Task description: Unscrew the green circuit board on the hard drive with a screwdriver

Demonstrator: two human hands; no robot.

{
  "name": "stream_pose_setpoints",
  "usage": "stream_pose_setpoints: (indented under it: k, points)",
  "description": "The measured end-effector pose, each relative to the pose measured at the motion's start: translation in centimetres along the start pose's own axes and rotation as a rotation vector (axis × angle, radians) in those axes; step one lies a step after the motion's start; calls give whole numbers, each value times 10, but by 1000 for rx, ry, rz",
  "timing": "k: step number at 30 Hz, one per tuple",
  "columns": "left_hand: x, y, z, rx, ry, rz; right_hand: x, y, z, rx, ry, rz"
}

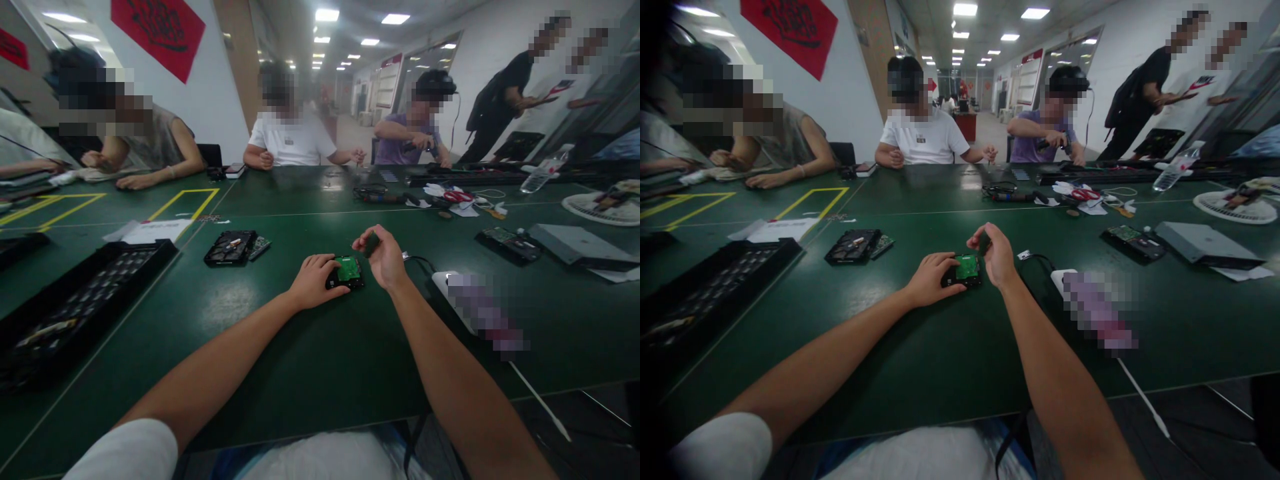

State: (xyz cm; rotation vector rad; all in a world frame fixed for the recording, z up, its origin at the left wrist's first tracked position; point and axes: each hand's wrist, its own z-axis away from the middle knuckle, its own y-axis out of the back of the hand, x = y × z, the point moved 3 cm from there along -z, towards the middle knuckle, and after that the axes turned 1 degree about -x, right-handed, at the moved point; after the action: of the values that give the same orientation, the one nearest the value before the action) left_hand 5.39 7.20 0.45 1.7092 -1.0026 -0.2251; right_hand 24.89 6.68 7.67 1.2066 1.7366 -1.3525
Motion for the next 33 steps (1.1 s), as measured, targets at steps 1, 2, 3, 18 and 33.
stream_pose_setpoints:
  k: [1,2,3,18,33]
  points:
    - [0,0,0,0,-1,1,1,0,0,3,1,10]
    - [0,0,0,0,-2,1,1,0,-1,4,4,21]
    - [0,0,0,1,-3,1,2,0,-1,4,7,30]
    - [1,0,0,-3,-1,1,6,1,0,27,53,-20]
    - [0,0,0,4,-13,-21,12,7,-4,48,63,-47]
